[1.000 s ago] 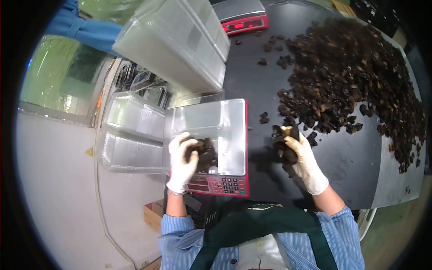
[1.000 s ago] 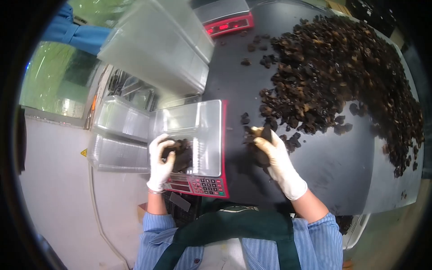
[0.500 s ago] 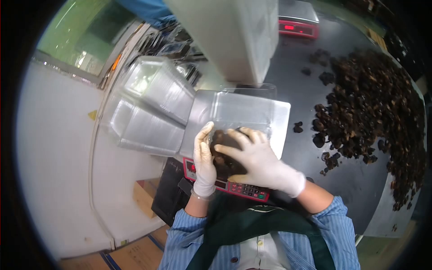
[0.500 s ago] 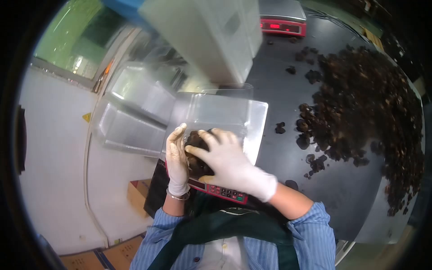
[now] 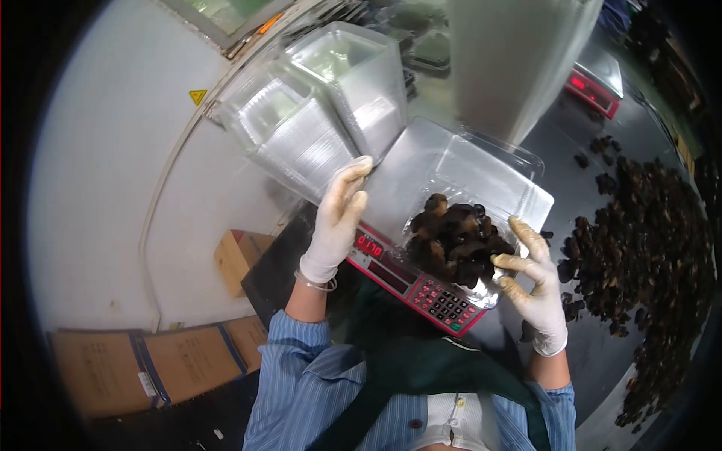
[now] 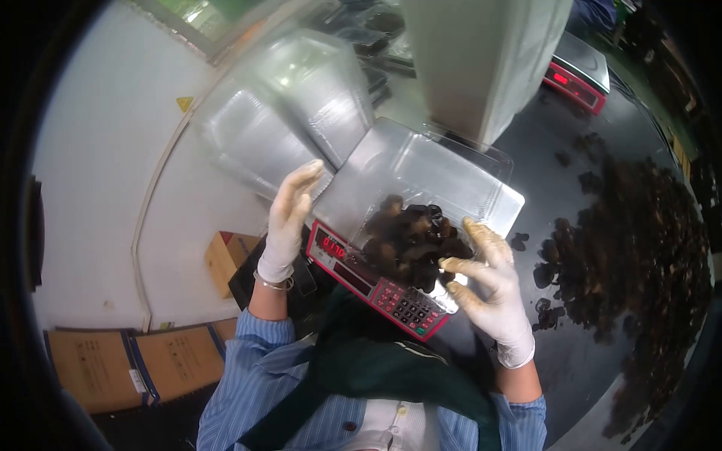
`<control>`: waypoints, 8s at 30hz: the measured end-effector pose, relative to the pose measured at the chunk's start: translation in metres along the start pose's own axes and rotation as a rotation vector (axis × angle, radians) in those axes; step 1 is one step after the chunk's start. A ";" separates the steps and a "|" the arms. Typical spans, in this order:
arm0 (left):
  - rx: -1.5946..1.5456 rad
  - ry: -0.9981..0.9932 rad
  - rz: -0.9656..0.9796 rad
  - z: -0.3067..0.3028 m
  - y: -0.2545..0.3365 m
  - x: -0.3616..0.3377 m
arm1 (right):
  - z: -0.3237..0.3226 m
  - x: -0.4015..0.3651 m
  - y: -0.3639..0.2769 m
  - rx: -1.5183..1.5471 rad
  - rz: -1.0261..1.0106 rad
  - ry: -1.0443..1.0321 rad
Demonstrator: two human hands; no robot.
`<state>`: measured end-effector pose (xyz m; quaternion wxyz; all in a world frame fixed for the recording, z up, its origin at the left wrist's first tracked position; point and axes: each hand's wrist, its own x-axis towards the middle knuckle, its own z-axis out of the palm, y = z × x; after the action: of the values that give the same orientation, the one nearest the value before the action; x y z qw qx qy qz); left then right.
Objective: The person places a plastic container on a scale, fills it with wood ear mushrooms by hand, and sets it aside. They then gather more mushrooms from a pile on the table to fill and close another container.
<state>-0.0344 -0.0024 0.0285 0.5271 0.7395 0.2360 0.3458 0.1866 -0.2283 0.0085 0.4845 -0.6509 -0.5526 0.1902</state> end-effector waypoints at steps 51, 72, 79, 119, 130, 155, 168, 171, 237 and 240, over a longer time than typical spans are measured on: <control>0.351 0.065 0.032 0.003 0.010 -0.027 | -0.041 -0.031 0.052 -0.055 0.395 0.365; -0.566 -0.161 -0.755 0.033 -0.017 -0.078 | 0.006 -0.050 0.016 0.491 0.509 0.143; -0.445 -0.237 -0.631 0.039 -0.017 -0.085 | 0.013 -0.066 0.010 0.580 0.608 -0.039; 1.123 0.127 -0.070 -0.163 0.054 0.192 | -0.009 -0.067 0.036 0.700 0.541 0.094; 1.335 0.398 -0.036 -0.228 0.000 0.179 | -0.010 -0.099 0.043 0.520 0.552 0.150; 0.747 0.975 0.303 -0.237 0.020 0.194 | -0.024 -0.140 0.067 0.196 0.479 0.441; 0.583 0.132 -0.028 -0.013 -0.002 -0.002 | -0.017 -0.010 0.140 -0.867 0.285 0.106; 0.517 -0.019 -0.014 0.000 -0.017 -0.014 | -0.034 -0.018 0.150 -0.939 0.315 0.220; 0.264 -0.539 0.179 0.408 -0.037 -0.051 | -0.104 -0.419 0.040 -0.587 0.942 1.123; 0.063 -0.960 0.204 0.399 0.013 -0.088 | -0.120 -0.438 0.024 -0.560 1.005 1.287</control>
<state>0.2115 -0.3159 -0.0641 0.5170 0.8504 -0.0970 0.0084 0.1551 -0.6726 -0.0827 0.3833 -0.8948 0.1564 -0.1671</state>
